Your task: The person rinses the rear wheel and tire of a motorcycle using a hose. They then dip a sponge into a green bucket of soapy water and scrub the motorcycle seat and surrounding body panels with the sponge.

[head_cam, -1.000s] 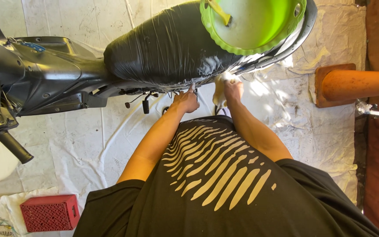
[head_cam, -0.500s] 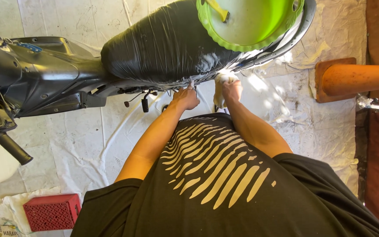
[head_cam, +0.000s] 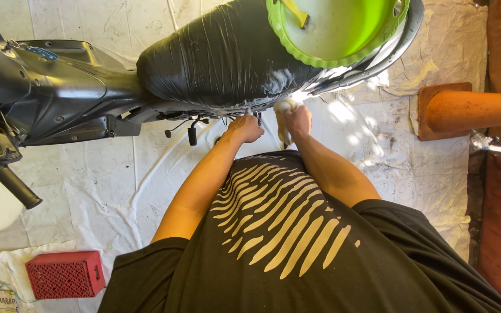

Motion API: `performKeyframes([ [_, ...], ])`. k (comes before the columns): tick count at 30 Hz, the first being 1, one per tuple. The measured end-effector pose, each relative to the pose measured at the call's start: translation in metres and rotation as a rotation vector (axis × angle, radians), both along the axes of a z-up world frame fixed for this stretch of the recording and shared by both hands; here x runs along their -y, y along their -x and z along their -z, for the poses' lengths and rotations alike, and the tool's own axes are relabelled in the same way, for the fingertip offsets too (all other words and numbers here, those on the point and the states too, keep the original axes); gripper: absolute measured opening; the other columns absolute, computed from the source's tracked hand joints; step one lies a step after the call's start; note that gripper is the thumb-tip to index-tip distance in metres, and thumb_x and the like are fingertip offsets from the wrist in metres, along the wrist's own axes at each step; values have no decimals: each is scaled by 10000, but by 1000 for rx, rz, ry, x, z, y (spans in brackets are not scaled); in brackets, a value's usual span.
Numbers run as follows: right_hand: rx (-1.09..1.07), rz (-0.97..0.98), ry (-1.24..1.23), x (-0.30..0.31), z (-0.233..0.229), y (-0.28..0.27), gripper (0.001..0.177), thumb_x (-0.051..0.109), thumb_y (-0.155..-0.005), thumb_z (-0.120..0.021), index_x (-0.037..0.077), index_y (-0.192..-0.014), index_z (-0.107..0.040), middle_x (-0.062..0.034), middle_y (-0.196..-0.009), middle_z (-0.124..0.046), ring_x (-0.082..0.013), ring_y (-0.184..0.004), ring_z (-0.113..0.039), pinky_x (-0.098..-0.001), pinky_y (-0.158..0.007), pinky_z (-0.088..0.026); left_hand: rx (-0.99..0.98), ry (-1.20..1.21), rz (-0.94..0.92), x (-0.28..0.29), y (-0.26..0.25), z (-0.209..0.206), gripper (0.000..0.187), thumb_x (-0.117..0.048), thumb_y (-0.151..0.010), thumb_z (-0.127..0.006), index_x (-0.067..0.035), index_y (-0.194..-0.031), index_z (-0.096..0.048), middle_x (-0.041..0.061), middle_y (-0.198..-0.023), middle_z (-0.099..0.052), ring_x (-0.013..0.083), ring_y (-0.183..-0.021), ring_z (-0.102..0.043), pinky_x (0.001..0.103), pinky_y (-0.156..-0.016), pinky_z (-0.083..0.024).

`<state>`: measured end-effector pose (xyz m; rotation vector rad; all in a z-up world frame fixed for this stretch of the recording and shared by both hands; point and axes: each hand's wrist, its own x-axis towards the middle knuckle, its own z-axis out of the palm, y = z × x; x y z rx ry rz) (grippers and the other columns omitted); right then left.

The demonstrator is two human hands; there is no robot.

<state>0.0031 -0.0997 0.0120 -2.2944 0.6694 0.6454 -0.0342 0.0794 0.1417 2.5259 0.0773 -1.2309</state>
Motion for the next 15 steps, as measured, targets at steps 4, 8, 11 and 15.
performKeyframes([
  [4,36,-57,-35,-9,4,2,360,421,-841,-677,104,-993,-759,-196,-1030,-730,-417,-1075,-704,-540,-923,-584,-25,37,-137,-28,11,17,559,-336,-889,-529,80,-1231,-678,219,-1497,-515,450,-1313,-566,570,-1063,-482],
  [8,88,285,-17,11,25,-4,383,421,-812,-661,87,-974,-758,-153,-988,-763,-321,-1051,-739,-439,-920,-591,-63,5,-200,-48,27,17,494,-338,-891,-547,36,-1163,-722,256,-1294,-679,435,-1238,-634,532,-1019,-520],
  [11,134,256,-35,13,36,-1,339,416,-829,-659,103,-911,-760,-175,-978,-758,-367,-1042,-728,-480,-909,-597,-54,19,-192,-57,31,39,461,-327,-898,-557,20,-1141,-738,261,-1241,-702,439,-1219,-647,535,-999,-533],
  [15,141,115,-32,-7,-22,1,351,387,-846,-647,61,-941,-737,-212,-970,-748,-412,-1039,-718,-517,-893,-599,-2,69,-236,-50,26,22,434,-308,-883,-571,9,-1122,-746,272,-1227,-703,450,-1210,-646,536,-1008,-529],
])
